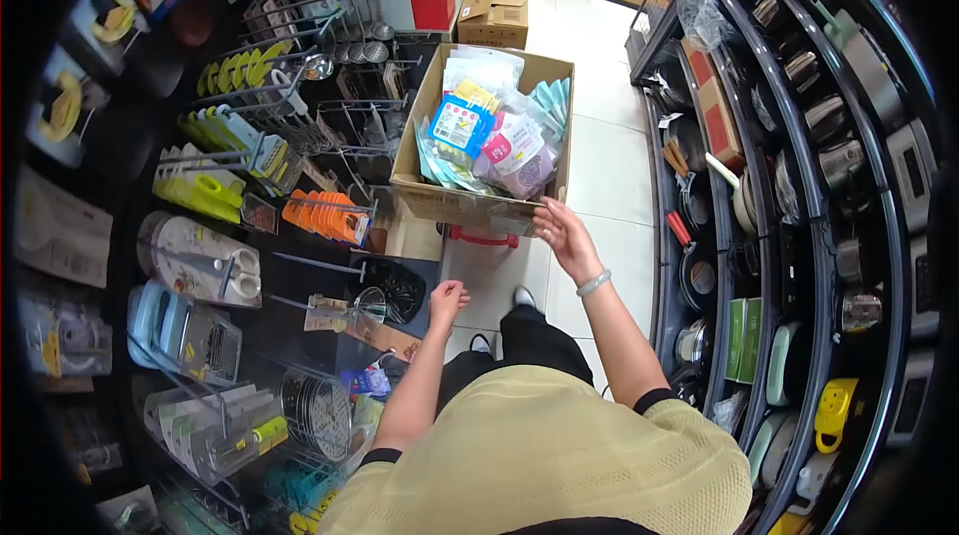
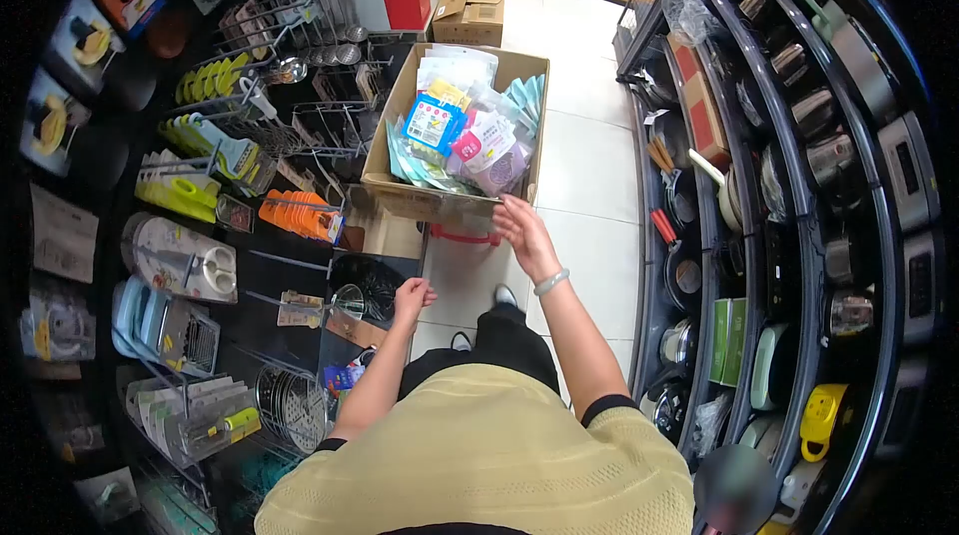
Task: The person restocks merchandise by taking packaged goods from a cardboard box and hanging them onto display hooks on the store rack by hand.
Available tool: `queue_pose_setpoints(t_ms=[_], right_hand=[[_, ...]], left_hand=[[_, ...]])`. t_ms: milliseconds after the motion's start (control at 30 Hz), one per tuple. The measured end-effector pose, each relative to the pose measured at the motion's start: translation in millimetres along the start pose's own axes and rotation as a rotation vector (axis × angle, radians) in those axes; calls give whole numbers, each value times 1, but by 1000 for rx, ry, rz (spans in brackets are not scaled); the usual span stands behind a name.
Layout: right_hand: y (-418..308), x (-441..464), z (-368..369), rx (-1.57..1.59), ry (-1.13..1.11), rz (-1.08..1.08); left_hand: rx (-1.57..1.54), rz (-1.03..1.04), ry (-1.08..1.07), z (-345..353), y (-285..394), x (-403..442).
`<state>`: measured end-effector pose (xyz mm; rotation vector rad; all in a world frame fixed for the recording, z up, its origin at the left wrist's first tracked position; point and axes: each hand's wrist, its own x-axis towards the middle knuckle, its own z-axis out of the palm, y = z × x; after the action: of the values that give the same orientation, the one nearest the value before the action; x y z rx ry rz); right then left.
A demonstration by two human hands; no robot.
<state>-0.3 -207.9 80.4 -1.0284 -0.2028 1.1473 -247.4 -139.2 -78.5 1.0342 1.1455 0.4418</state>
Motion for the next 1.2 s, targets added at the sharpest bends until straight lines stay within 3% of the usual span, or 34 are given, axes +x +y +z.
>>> queue_pose_setpoints(t_ms=[167, 400, 633, 667, 767, 867, 1000, 1133, 1200], right_hand=[[-21, 109, -20, -398, 84, -111], [-2, 263, -77, -913, 274, -256], [-4, 302, -89, -1300, 298, 82], [2, 306, -98, -1348, 232, 6], [9, 321, -123, -1264, -148, 3], [-11, 296, -105, -937, -159, -58], [-19, 267, -85, -133, 80, -25], [15, 254, -89, -251, 313, -59], [30, 249, -85, -740, 566, -162]], left_hand=[[36, 57, -88, 37, 52, 12], [77, 128, 49, 63, 120, 51], [18, 81, 109, 96, 147, 91], [14, 67, 107, 102, 146, 95], [35, 29, 88, 117, 146, 102], [93, 54, 58, 126, 143, 108], [142, 47, 14, 125, 144, 108], [135, 46, 14, 116, 149, 106], [138, 54, 29, 111, 151, 105]])
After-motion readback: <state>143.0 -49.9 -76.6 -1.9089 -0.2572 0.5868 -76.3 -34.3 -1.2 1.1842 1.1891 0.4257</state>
